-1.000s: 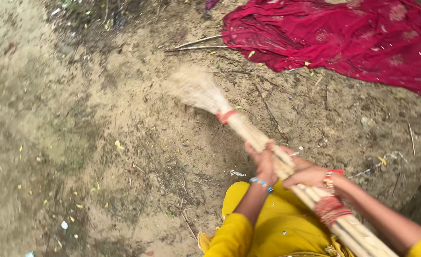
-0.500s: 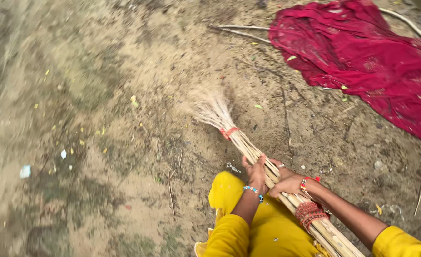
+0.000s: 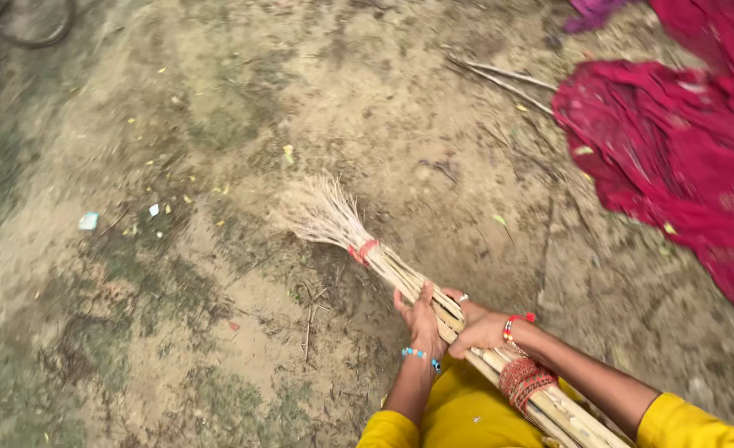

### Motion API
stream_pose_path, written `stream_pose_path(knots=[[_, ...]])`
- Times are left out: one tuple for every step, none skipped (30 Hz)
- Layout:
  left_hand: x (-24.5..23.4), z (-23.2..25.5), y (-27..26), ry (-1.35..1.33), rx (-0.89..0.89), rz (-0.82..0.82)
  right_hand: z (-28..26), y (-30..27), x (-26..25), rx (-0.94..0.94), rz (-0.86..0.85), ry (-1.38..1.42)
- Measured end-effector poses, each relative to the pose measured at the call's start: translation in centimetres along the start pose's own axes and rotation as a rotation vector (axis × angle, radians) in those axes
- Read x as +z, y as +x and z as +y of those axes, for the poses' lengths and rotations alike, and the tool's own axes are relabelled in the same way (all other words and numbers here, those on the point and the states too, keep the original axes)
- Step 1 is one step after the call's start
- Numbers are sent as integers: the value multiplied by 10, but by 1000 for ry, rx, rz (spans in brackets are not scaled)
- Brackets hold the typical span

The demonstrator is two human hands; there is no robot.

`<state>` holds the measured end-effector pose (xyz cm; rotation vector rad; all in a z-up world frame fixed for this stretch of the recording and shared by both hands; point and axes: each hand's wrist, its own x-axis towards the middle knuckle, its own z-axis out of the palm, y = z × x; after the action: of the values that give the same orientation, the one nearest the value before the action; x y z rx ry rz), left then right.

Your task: The person sweeps dirt and debris across an outdoor ground surface using a bundle broom.

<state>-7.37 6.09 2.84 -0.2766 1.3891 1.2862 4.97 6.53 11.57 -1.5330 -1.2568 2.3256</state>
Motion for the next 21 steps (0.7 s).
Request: stream_pose_path(knots=[[2,6,7,-25,21,3,-9,11,-3,-5,-12,-44],[-2,9,10,-49,39,16,-16,20,-3,-3,-30,-86],[-5,13,14,-72,57,29,-22,28,-2,-1,-48,-127],[-7,20,19,-104,68,56,-31,35,-1,8,-62,-222],[-10,27,20,-136,79,83,-40,39,1,15,-75,-316],[-13,35,21,-166,91,108,-50,43,5,19,-86,-409],[-15,43,21,-202,85,154,-59,46,9,47,-118,-462],[-17,49,17,-240,75,201,-67,49,14,78,-151,-516],[-20,56,13,-279,65,247,-75,53,18,108,-182,-571],[-23,59,5,-310,65,262,-80,55,21,76,-222,-631],[-25,61,-2,-341,66,277,-83,59,25,43,-262,-690],[-27,64,-5,-372,68,290,-85,62,27,8,-301,-749],[-30,66,-7,-378,76,331,-85,64,30,92,-347,-609],[-35,64,-11,-384,81,374,-83,64,33,182,-390,-467],[-39,60,-14,-390,85,417,-80,63,34,274,-428,-325],[-42,53,-16,-427,80,462,-76,63,33,339,-474,-260],[-45,45,-16,-465,74,508,-71,62,30,406,-517,-194],[-45,36,-16,-506,68,556,-68,64,26,477,-559,-131],[-45,26,-13,-494,53,564,-66,68,20,487,-574,-156],[-44,9,-12,-488,34,577,-59,68,11,504,-591,-185],[-43,-10,-11,-481,13,590,-51,69,1,522,-608,-214]])
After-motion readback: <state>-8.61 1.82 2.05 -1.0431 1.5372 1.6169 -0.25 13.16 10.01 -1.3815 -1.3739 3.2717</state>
